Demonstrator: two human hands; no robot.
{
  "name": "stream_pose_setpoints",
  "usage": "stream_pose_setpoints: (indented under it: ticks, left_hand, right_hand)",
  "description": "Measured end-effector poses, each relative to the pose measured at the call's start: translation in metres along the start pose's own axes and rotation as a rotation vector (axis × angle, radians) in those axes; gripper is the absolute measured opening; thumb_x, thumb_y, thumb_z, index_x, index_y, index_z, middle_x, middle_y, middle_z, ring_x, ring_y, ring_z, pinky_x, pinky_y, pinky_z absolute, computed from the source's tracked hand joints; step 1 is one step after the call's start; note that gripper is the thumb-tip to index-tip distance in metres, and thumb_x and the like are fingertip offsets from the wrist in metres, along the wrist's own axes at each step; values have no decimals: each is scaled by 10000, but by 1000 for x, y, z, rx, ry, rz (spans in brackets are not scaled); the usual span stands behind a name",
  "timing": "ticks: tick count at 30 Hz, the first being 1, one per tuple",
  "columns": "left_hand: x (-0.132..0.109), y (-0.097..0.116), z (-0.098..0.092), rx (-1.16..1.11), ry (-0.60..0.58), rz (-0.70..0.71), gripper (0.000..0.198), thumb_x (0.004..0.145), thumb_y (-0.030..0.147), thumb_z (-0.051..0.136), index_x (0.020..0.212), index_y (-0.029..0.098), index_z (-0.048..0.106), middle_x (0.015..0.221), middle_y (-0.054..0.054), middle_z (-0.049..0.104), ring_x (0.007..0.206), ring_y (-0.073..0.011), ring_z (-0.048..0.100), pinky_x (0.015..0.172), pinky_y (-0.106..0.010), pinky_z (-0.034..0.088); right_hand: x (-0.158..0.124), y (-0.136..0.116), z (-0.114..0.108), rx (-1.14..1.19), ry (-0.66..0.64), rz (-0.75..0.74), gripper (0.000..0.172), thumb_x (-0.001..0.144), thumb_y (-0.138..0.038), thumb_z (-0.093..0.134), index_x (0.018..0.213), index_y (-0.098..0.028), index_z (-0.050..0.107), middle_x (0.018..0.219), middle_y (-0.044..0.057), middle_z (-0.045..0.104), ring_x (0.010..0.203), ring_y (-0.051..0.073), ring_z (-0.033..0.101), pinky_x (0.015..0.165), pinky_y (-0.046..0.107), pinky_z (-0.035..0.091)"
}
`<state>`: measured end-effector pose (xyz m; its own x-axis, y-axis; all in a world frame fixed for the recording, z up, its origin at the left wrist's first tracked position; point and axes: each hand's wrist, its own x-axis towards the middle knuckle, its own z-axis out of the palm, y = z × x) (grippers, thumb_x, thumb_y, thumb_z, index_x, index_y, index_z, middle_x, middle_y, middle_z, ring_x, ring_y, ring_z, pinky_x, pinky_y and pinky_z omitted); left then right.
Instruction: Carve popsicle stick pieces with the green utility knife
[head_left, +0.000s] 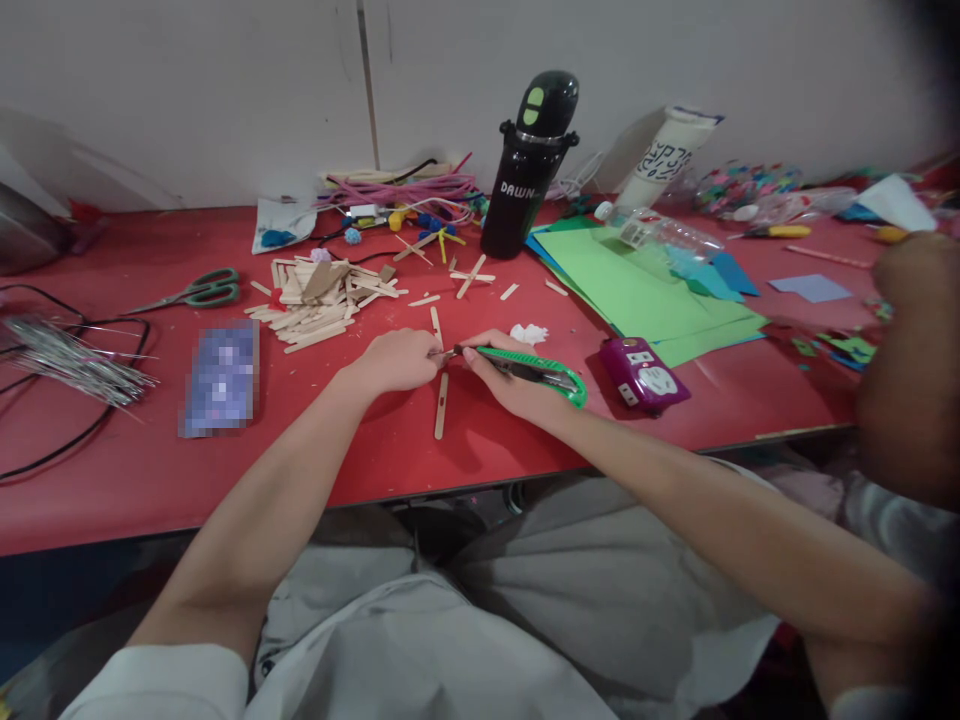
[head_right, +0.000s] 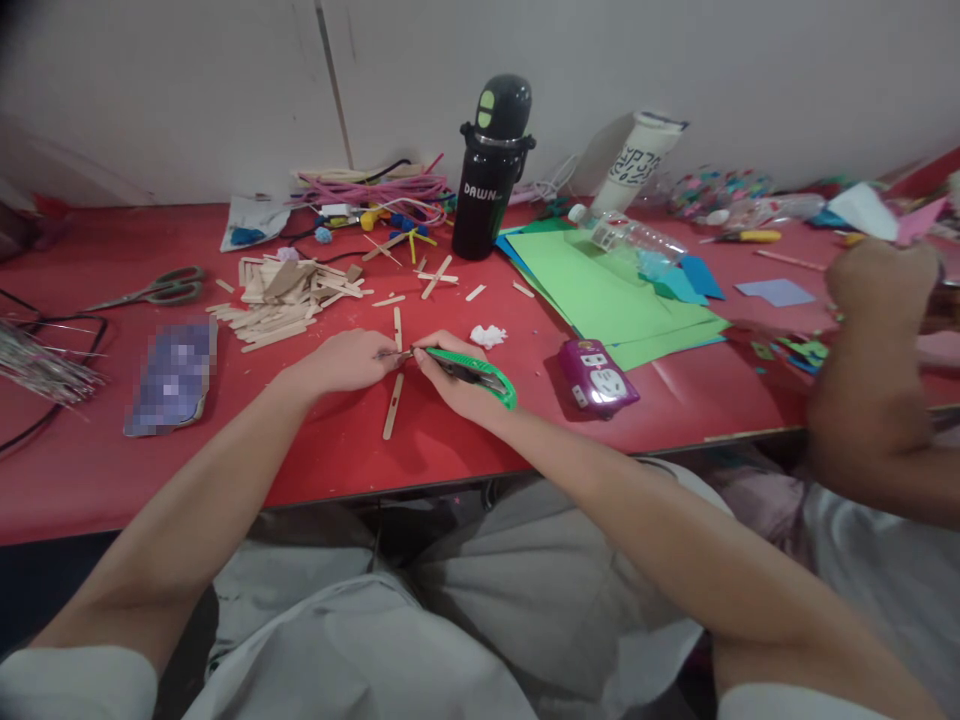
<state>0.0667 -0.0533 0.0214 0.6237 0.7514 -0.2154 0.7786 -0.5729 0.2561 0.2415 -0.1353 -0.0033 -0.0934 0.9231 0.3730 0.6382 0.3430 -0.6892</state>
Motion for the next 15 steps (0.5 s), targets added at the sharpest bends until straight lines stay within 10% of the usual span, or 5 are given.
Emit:
stream_pose_setpoints:
  ticks: [15]
  left_hand:
    - [0,0,0,-1,14,9,350,875,457,384,713,208,569,813,-82,684,736,-216,606,572,-300,327]
  right_hand:
    - [0,6,0,-12,-54,-34,234,954,-406,463,876,-218,578,838,42,687,816,185,657,775,314,516]
